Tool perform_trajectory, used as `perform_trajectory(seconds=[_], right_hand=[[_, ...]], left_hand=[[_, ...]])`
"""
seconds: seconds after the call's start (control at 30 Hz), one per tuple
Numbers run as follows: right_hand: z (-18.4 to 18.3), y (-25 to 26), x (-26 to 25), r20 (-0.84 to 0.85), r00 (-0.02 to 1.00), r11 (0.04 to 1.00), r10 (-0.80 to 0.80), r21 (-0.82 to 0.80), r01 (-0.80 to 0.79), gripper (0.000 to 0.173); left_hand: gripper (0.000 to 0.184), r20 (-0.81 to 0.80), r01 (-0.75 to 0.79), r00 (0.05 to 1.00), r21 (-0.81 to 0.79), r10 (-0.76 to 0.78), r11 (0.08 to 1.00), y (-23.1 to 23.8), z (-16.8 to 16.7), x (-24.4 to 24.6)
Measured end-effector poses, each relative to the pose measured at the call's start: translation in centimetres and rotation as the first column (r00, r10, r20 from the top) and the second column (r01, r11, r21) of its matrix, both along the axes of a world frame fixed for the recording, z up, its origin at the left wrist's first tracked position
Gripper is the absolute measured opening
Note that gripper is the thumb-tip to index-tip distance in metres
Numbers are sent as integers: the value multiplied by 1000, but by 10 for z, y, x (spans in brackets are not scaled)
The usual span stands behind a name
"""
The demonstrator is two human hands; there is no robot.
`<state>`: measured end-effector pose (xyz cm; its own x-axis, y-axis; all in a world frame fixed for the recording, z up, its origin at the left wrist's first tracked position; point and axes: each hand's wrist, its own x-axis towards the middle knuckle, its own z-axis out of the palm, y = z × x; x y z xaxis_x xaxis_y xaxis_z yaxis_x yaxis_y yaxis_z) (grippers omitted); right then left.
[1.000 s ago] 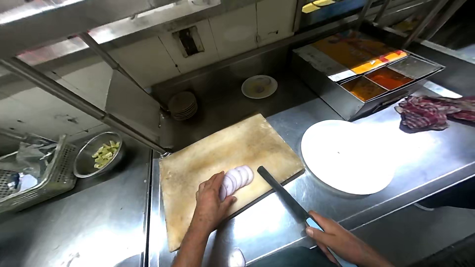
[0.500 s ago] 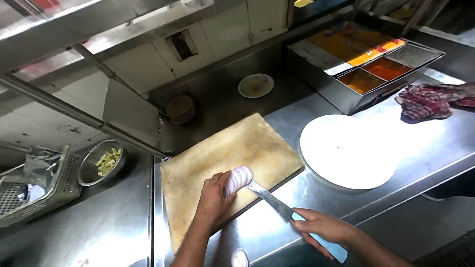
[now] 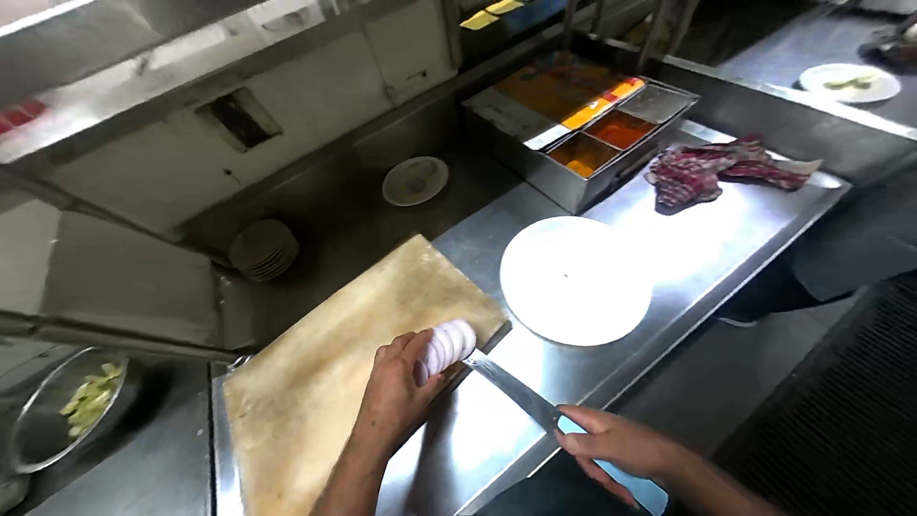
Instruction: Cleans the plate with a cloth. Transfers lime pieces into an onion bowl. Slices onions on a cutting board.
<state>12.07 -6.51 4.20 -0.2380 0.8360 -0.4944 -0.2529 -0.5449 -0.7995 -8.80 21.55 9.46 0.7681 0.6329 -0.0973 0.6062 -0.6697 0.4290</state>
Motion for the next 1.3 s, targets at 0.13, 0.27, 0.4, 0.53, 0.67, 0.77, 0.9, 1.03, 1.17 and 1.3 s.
perform_trajectory(seconds=[0.13, 0.27, 0.4, 0.53, 0.67, 0.77, 0.9, 1.03, 1.17, 1.3], right_hand=[[0, -49, 29, 7, 991, 990, -137, -11, 137, 40], [7, -101, 57, 53, 967, 967, -249, -36, 251, 36], [6, -141, 86, 105, 943, 942, -315, -88, 324, 41], [9, -155, 112, 163, 940, 930, -300, -169, 326, 39], [16, -154, 132, 167, 955, 932, -243, -233, 278, 31], [26, -156, 142, 173, 959, 927, -223, -266, 263, 27], [32, -173, 151, 152, 960, 922, -237, -275, 271, 29], [41, -199, 157, 191, 933, 896, -306, -273, 350, 26], [43, -213, 156, 211, 878, 861, -430, -197, 469, 23], [35, -193, 141, 101, 857, 856, -505, -62, 513, 17]], left_hand=[[63, 23, 144, 989, -35, -143, 989, -21, -3, 64], [62, 41, 291, 956, -87, -289, 953, -50, -15, 133], [62, 16, 396, 917, -142, -398, 907, -80, -30, 189], [61, -59, 435, 890, -180, -451, 882, -96, -42, 224], [62, -145, 422, 879, -204, -453, 884, -97, -44, 237], [70, -150, 406, 881, -251, -450, 879, -93, -41, 236], [80, -63, 357, 910, -379, -409, 854, -84, -41, 228], [72, -2, 340, 928, -409, -374, 847, -78, -39, 219], [60, 38, 368, 923, -374, -383, 851, -79, -44, 215], [56, 168, 353, 933, -252, -319, 901, -92, -39, 197]])
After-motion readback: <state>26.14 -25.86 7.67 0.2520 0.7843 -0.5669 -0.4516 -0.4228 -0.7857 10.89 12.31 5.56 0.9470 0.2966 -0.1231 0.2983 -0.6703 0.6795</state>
